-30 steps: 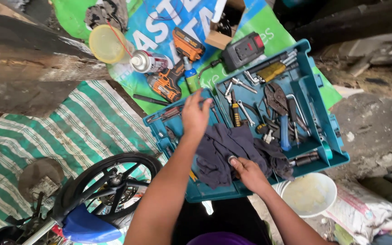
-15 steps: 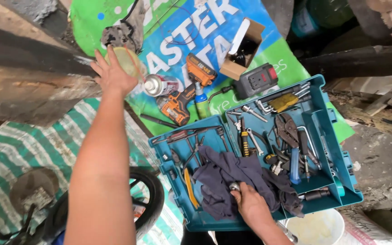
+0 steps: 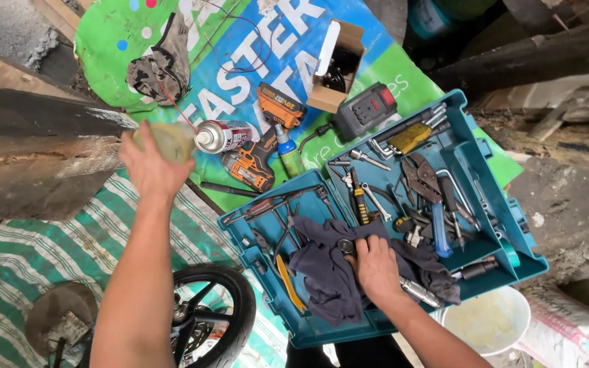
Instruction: The person opens a plastic container and places it in a toolbox, then wipes a wrench with a cloth. They proceed to use the wrench to tighten bolts on the motorcycle's handlebars and adjust the controls.
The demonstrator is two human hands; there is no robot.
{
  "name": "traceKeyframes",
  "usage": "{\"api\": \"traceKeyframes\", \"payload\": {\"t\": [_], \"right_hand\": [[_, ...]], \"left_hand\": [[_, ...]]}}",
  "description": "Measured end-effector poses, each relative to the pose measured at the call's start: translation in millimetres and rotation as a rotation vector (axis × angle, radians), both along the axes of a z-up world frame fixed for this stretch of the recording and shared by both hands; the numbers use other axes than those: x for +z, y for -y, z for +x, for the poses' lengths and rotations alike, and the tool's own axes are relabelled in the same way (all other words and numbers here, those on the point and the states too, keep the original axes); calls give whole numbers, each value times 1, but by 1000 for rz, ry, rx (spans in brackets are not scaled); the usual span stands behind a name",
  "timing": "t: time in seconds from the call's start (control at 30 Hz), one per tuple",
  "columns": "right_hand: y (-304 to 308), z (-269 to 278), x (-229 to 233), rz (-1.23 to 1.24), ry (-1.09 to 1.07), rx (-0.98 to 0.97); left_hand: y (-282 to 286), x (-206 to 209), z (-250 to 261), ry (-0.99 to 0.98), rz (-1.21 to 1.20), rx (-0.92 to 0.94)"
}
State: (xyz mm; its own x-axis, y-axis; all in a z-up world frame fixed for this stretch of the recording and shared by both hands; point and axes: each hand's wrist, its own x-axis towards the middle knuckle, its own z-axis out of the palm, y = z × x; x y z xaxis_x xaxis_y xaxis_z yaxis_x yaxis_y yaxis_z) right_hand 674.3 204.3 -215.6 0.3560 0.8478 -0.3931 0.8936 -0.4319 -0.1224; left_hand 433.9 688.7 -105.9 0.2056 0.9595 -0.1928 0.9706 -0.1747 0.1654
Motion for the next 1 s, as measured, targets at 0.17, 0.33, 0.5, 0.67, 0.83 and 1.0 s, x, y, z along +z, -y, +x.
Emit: {"api": "traceKeyframes", "payload": {"t": [0.17,0.33,0.5,0.67,0.83,1.0], "right_hand": [[-1,-6,49,149,16,-45],[-18,-15,113,536,-402,-9],[-28,-27,160,548,-866,100],[10,-5,130,607,-897,-284],[6,26,124,727,-628,-411],[-8,34,68,927,-482,-355]], "left_hand": [[107,31,-54,48,236,-115],[202,88,-42,72,353,-581],[292,115,23,464,15,-993],[322,96,98,695,-46,-1088],[343,74,151,649,41,-965],[353,73,182,419,-109,-381]]}}
